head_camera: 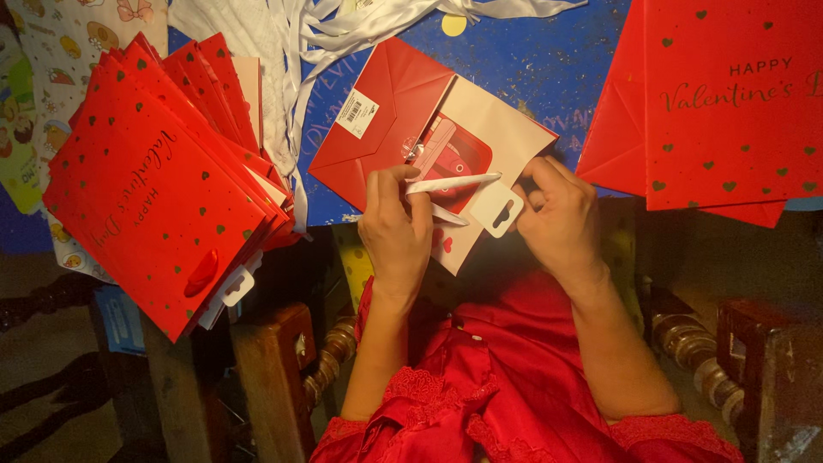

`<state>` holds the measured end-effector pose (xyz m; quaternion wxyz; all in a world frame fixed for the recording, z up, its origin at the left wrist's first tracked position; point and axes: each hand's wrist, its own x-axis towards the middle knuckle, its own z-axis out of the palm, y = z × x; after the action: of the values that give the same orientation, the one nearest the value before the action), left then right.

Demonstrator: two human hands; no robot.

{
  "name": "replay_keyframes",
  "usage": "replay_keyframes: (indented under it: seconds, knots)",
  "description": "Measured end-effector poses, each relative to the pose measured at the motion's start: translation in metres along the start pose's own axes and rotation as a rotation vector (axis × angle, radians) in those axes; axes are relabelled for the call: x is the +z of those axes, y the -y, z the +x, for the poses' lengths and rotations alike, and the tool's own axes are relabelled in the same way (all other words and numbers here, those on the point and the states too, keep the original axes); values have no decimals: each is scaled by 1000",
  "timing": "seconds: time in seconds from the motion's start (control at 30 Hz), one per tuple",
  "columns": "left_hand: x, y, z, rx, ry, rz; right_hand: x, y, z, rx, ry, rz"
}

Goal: The person assembles red Valentine's Day gift bags by folding and taping the bottom flaps, inserting white ribbons through the handles, and tying them into bows. They handle multiple bags and gift boxes, stacking completed items on the table.

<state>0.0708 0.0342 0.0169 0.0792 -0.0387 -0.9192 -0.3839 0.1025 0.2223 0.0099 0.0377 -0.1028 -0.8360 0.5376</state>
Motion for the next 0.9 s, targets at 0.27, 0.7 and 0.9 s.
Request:
replay_keyframes:
  seconds: [0.27, 0.7, 0.9]
  knots:
    - [-1, -10, 1, -52, 109, -127, -6, -5, 1, -2, -13, -42]
    - [-4, -1, 4, -1, 189, -47, -33, 10, -7, 6, 47, -118]
    - [-2, -5, -1, 102, 202, 0, -57, -1, -12, 40, -1, -102]
